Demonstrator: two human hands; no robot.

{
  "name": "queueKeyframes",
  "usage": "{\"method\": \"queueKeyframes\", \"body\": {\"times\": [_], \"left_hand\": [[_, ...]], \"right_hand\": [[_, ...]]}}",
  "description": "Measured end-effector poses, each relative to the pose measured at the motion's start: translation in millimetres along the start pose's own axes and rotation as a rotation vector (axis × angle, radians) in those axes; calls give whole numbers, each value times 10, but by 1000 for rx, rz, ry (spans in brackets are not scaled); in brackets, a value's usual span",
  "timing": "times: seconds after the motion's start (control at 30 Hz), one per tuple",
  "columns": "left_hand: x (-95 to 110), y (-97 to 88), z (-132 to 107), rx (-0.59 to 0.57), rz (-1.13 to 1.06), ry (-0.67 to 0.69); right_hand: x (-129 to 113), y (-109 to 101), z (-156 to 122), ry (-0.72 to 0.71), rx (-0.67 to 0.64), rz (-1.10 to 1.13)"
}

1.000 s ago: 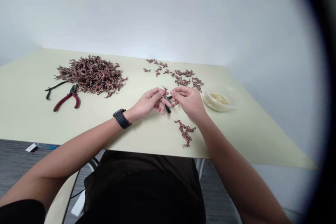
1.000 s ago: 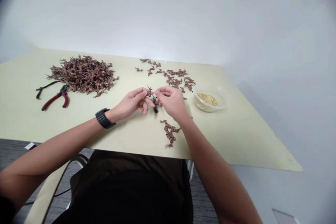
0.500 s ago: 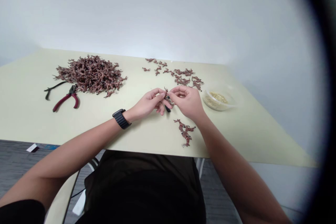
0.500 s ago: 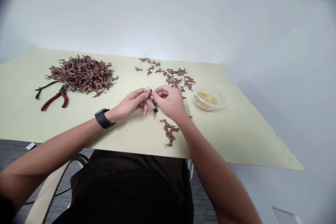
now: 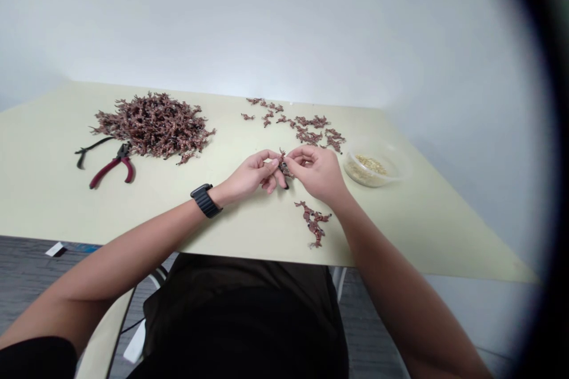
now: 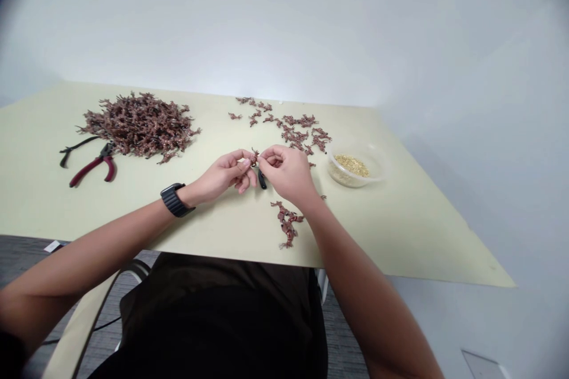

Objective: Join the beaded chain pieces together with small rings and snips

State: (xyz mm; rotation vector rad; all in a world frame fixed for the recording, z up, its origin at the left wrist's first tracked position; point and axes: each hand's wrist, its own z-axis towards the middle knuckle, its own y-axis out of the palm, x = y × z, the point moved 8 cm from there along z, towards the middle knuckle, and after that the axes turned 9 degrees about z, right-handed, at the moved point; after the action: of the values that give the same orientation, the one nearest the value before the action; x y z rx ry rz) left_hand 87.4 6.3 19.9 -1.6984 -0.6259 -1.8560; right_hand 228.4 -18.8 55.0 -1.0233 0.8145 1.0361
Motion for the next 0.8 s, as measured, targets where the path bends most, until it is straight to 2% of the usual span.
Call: {"method": "queueKeyframes", "body": {"times": [0.23, 0.5, 0.63, 0.8], "left_hand": [[17, -5, -18, 1, 96, 19], [7, -24, -21, -2, 147, 8], [9, -32, -21, -31, 75, 4], [-37, -27, -23, -57, -95, -70]], "right_hand": [[-43, 3, -25, -27, 6, -61], [-204, 66, -60, -228, -39, -292], [-234, 71, -58, -306, -72, -356], [-268, 73, -69, -406, -141, -433]]}}
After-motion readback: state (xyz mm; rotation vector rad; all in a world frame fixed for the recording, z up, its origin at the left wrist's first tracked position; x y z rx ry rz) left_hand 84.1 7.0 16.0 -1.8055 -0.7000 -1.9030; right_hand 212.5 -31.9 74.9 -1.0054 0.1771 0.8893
